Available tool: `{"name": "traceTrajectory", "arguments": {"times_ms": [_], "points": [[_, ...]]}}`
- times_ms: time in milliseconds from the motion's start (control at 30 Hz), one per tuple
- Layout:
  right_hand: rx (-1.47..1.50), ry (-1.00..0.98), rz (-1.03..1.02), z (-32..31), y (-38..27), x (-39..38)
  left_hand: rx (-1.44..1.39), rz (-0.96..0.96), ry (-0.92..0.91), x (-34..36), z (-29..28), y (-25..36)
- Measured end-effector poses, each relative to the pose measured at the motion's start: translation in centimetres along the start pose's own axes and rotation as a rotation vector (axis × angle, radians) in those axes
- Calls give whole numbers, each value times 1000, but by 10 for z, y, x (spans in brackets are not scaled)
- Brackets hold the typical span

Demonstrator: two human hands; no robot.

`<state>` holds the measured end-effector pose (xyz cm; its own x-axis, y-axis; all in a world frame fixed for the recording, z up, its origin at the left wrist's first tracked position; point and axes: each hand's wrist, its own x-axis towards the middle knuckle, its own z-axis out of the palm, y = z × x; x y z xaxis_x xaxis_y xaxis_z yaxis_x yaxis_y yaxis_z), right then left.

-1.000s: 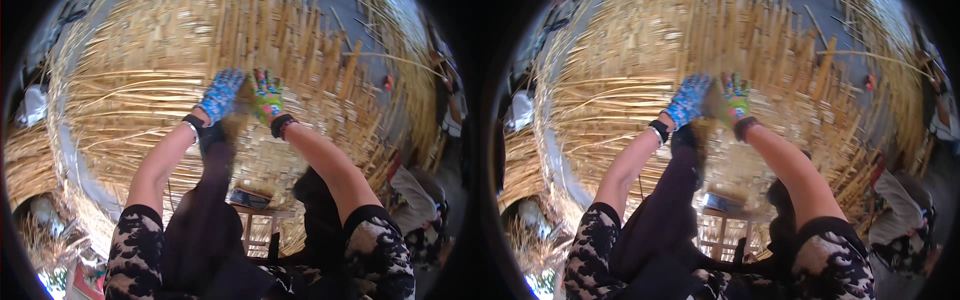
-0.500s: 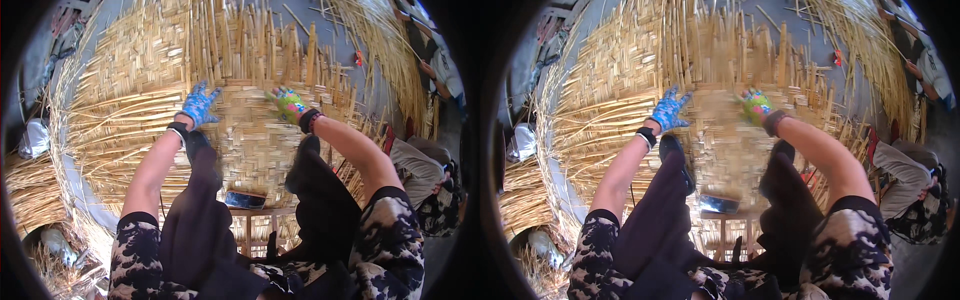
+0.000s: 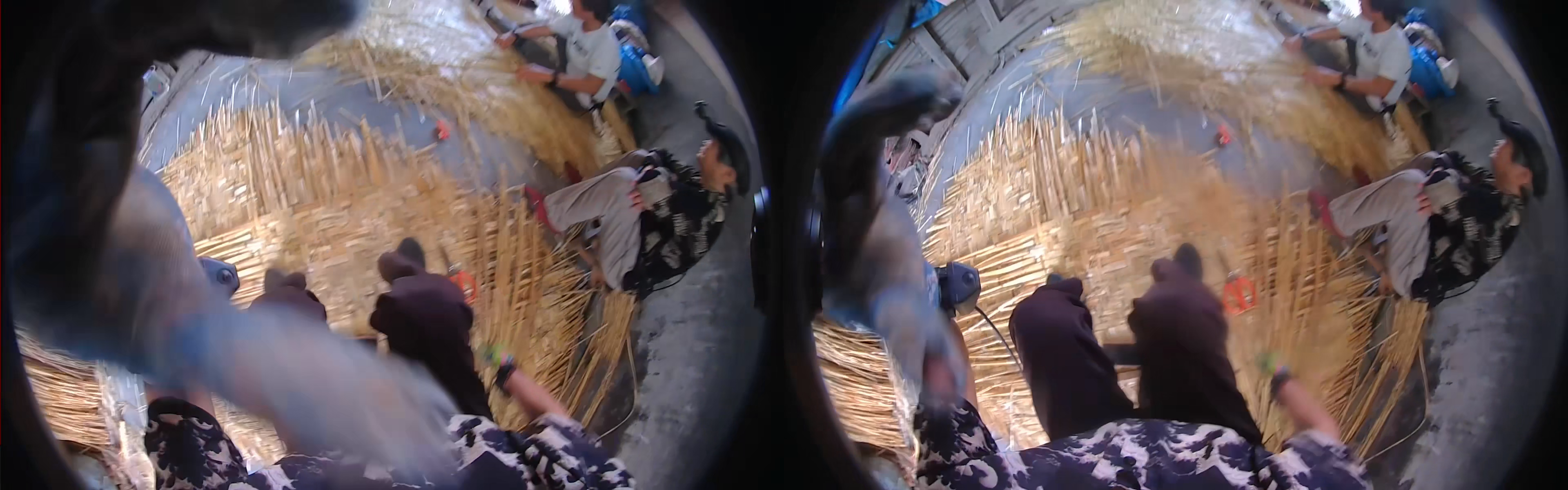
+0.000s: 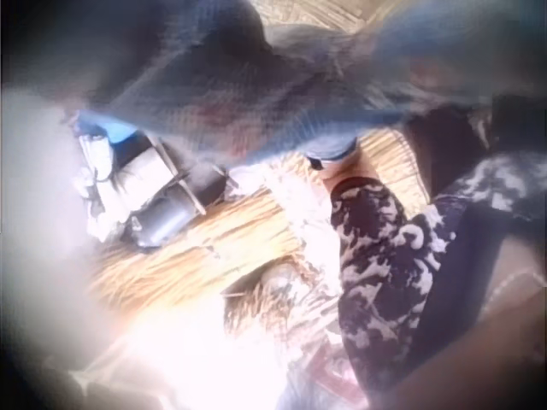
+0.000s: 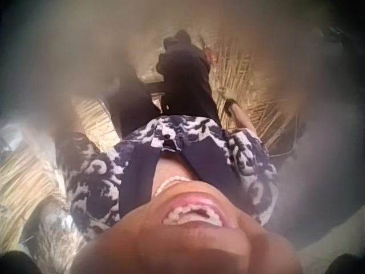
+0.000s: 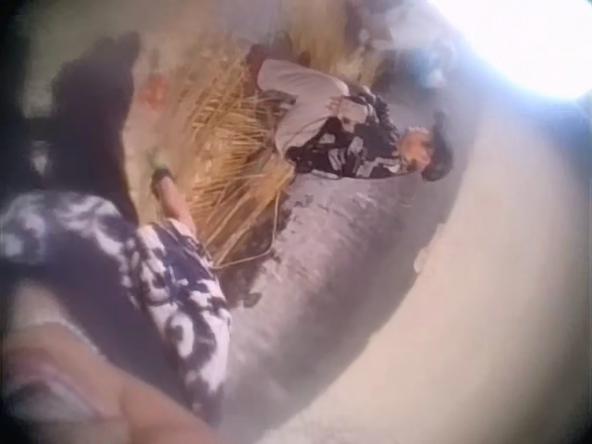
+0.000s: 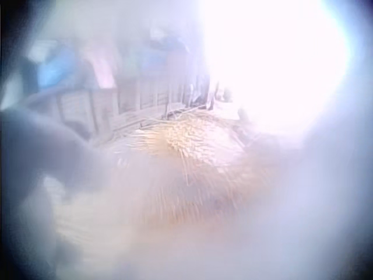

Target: The recorder and others are weaving large mats or structures from long, thin bamboo or straw strips on the floor.

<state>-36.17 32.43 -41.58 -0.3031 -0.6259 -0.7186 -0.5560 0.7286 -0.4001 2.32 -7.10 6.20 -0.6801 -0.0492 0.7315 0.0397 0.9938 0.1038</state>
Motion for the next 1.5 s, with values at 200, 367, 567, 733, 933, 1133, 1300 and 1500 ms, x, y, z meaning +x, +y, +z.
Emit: {"name": "traceTrajectory", "arguments": {"times_ms": [200,367,567,733,933,1133,1300,1500], "points": [[327,19,73,47,41,-54,-14,105,40,62,31,71],[398,43,-39,53,19,-30,-10,99,29,97,40,122],[430,175,-250,77,62,-20,-100,91,56,144,79,142],[750,258,-104,92,81,-28,-356,-13,215,162,125,151],[219,732,234,95,39,-50,-557,-275,10,138,263,132],[280,718,518,90,60,-72,-824,-702,-204,94,329,109],[201,627,619,89,61,-47,-903,-890,-257,89,346,95],[276,598,664,94,70,-19,-889,-1009,-250,82,344,73]]}}
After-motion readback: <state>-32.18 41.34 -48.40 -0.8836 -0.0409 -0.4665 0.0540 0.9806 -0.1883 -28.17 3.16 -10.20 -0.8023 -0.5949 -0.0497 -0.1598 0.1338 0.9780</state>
